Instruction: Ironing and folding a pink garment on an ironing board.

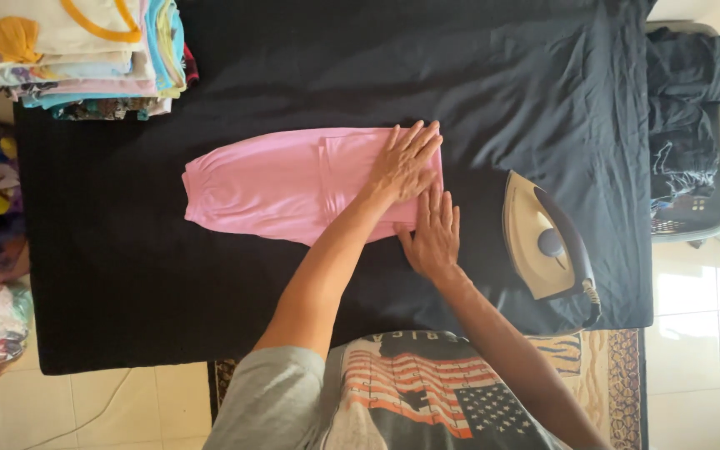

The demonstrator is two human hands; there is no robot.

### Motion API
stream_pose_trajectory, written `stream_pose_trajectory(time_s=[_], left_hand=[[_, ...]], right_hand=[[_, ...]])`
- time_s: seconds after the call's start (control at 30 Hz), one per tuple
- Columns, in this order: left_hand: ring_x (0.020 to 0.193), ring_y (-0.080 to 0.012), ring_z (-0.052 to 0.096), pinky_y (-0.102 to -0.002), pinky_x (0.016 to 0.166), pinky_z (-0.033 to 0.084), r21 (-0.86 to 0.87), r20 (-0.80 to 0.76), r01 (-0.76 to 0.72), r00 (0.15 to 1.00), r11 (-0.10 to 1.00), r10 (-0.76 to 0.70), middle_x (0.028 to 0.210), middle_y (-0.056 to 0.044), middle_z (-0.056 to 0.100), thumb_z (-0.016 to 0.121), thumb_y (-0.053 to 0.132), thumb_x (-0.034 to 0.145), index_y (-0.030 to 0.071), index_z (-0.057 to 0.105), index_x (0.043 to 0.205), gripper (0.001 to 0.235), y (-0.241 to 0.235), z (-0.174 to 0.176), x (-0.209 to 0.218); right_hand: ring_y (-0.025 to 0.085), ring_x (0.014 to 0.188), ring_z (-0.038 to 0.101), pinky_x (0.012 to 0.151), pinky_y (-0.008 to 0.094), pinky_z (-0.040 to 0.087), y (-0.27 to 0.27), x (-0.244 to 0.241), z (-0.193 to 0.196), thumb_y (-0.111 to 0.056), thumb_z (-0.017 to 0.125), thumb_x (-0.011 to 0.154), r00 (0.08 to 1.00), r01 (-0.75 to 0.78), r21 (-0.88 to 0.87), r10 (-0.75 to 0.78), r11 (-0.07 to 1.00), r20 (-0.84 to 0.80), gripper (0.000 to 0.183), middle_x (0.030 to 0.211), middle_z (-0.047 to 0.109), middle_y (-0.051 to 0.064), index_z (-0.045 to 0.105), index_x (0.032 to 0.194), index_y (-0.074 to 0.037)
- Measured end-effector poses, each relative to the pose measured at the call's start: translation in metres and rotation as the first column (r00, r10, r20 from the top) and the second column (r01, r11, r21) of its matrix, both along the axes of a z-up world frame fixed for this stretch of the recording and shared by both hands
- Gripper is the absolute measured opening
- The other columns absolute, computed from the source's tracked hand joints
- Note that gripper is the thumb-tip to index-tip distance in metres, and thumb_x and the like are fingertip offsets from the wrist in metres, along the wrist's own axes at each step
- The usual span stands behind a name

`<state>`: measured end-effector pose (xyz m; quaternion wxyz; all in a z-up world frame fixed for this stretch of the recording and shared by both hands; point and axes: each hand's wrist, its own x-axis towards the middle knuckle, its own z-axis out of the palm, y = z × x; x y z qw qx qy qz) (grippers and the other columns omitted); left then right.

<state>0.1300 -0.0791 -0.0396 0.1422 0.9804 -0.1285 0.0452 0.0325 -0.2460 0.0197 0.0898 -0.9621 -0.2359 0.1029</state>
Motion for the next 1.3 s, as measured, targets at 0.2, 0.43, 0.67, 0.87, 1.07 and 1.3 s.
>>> stream_pose_trajectory(time_s=[0.2,0.43,0.67,0.87,1.07,1.3], left_hand=[[0.153,-0.0366,0.032,-0.063,0.121,0.033,-0.061,0.047,-0.123,0.991,0.991,0.126,0.166,-0.016,0.031,0.057,0.045,0.098,0.011,0.039,0.156,0.069,-0.014,0.031,-0.03],[0.079,-0.0269,0.068,-0.039,0.064,0.057,-0.731,-0.672,-0.682,0.715,0.019,-0.195,0.095,-0.021,0.071,0.054,0.024,0.089,-0.006,0.068,0.099,0.034,-0.094,0.187,-0.116],[0.082,-0.0282,0.068,-0.041,0.067,0.058,-0.751,-0.645,-0.657,0.708,0.068,-0.289,0.098,-0.022,0.072,0.048,0.029,0.091,-0.005,0.067,0.103,0.041,-0.122,0.184,-0.138],[0.085,-0.0293,0.069,-0.042,0.07,0.058,-0.76,-0.626,-0.632,0.651,0.149,-0.43,0.1,-0.022,0.073,0.043,0.033,0.094,-0.004,0.067,0.107,0.046,-0.153,0.172,-0.157],[0.087,-0.0304,0.069,-0.044,0.072,0.059,-0.783,-0.598,-0.575,0.589,0.238,-0.544,0.103,-0.022,0.073,0.038,0.037,0.096,-0.004,0.067,0.111,0.052,-0.175,0.166,-0.167],[0.09,-0.0317,0.07,-0.046,0.075,0.059,-0.808,-0.567,-0.488,0.49,0.33,-0.662,0.106,-0.023,0.074,0.033,0.042,0.099,-0.003,0.067,0.115,0.059,-0.193,0.165,-0.174]], right_hand=[[0.048,0.13,0.056,0.107,0.057,0.048,0.01,0.096,0.033,-0.014,0.068,0.097,0.584,-0.293,0.277,-0.058,0.915,0.81,0.052,0.142,0.059,0.025,0.054,0.143,0.005],[0.031,0.081,0.057,0.073,0.041,0.051,0.091,0.287,0.062,-0.031,0.063,0.087,0.797,0.513,0.835,-0.471,0.201,-0.377,0.04,0.104,0.072,0.017,0.067,0.114,-0.001],[0.015,0.059,0.05,0.055,0.031,0.046,0.162,0.253,0.132,-0.019,0.059,0.085,0.632,0.759,0.643,-0.124,-0.1,-0.765,0.019,0.084,0.072,0.014,0.068,0.09,-0.003],[0.015,0.061,0.063,0.05,0.028,0.053,0.145,0.276,0.08,-0.024,0.068,0.083,0.677,0.729,0.684,-0.171,0.029,-0.715,0.022,0.082,0.071,0.009,0.067,0.099,-0.009],[0.009,0.058,0.055,0.052,0.024,0.051,0.129,0.223,0.141,-0.03,0.066,0.084,0.626,0.778,0.589,-0.187,0.219,-0.757,0.021,0.081,0.074,0.003,0.071,0.09,-0.011],[0.011,0.062,0.055,0.059,0.028,0.054,0.116,0.22,0.127,-0.03,0.063,0.086,0.659,0.748,0.619,-0.153,0.24,-0.737,0.029,0.083,0.073,0.001,0.077,0.104,-0.013]])
